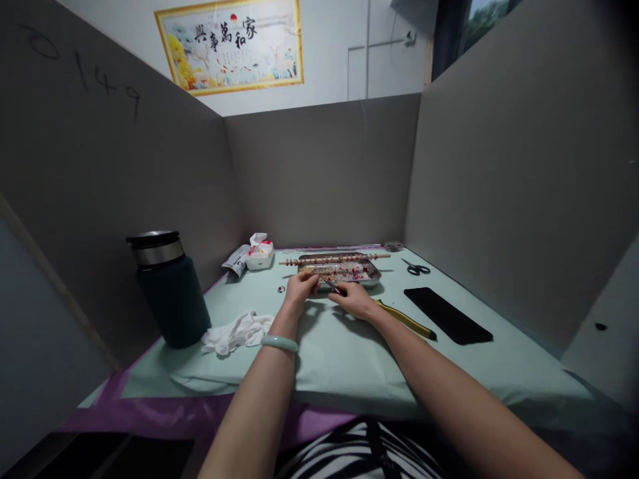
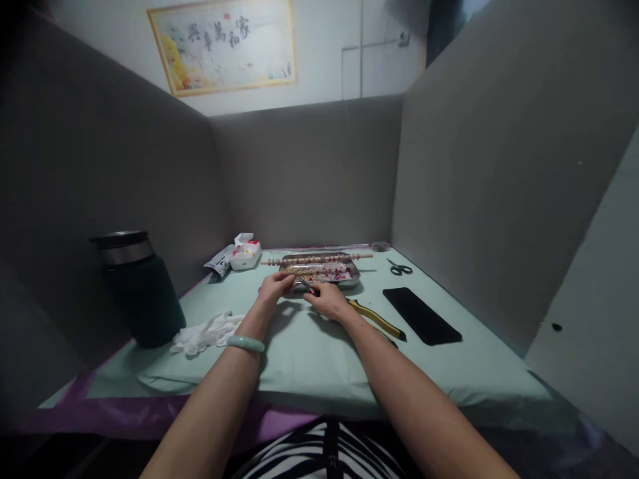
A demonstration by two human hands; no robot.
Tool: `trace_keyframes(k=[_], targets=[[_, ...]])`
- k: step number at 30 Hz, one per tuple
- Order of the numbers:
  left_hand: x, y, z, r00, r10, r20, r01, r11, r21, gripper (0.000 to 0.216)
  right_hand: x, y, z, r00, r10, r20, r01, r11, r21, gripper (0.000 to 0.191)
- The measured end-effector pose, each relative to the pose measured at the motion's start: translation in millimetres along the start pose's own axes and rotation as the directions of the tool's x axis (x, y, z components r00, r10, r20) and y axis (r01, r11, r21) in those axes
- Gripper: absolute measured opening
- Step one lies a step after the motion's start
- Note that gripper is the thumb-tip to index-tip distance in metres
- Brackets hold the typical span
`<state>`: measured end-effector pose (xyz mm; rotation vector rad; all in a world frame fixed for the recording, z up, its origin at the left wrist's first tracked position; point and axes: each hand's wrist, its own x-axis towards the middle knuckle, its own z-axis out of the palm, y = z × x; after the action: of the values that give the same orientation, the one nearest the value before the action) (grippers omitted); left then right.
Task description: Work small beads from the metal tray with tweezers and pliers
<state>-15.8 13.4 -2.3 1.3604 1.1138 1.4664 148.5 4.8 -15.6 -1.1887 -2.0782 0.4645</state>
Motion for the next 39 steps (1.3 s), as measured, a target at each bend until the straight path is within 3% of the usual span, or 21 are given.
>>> trace_keyframes(k=[7, 15, 23, 34, 39], targets=[[-2.4, 0.2, 1.2, 0.994, -0.074, 0.076, 0.078, 0.996, -0.053, 0.040, 2.2, 1.3, -0.1, 0.999, 0.007, -0.044, -0.005, 0.999, 0.042, 0.025], [-7.2, 7.9, 3.7, 0.991, -0.094, 0.098, 0.093, 0.996, 0.014, 0.027, 0.7, 0.5, 0.1, 0.997, 0.008, -0.076, -0.010, 1.000, -0.019, 0.024], [-6.0, 4.1, 4.3, 0.991, 0.001, 0.130, -0.011, 0.997, 0.074, 0.020, -0.4, -1.0, 0.9, 0.998, 0.014, -0.066, -0.018, 0.998, -0.066, 0.023], [-9.0, 8.8, 5.3, 0.989, -0.076, 0.123, 0.060, 0.990, 0.130, 0.011, 0.2, -1.1, -0.2, 0.998, 0.006, -0.064, -0.008, 1.000, -0.024, 0.025], [-6.9, 6.3, 5.5, 0.989, -0.045, 0.142, 0.023, 0.988, 0.153, 0.014, -0.3, -3.1, -1.1, 0.997, 0.013, -0.073, -0.014, 1.000, -0.022, 0.024]])
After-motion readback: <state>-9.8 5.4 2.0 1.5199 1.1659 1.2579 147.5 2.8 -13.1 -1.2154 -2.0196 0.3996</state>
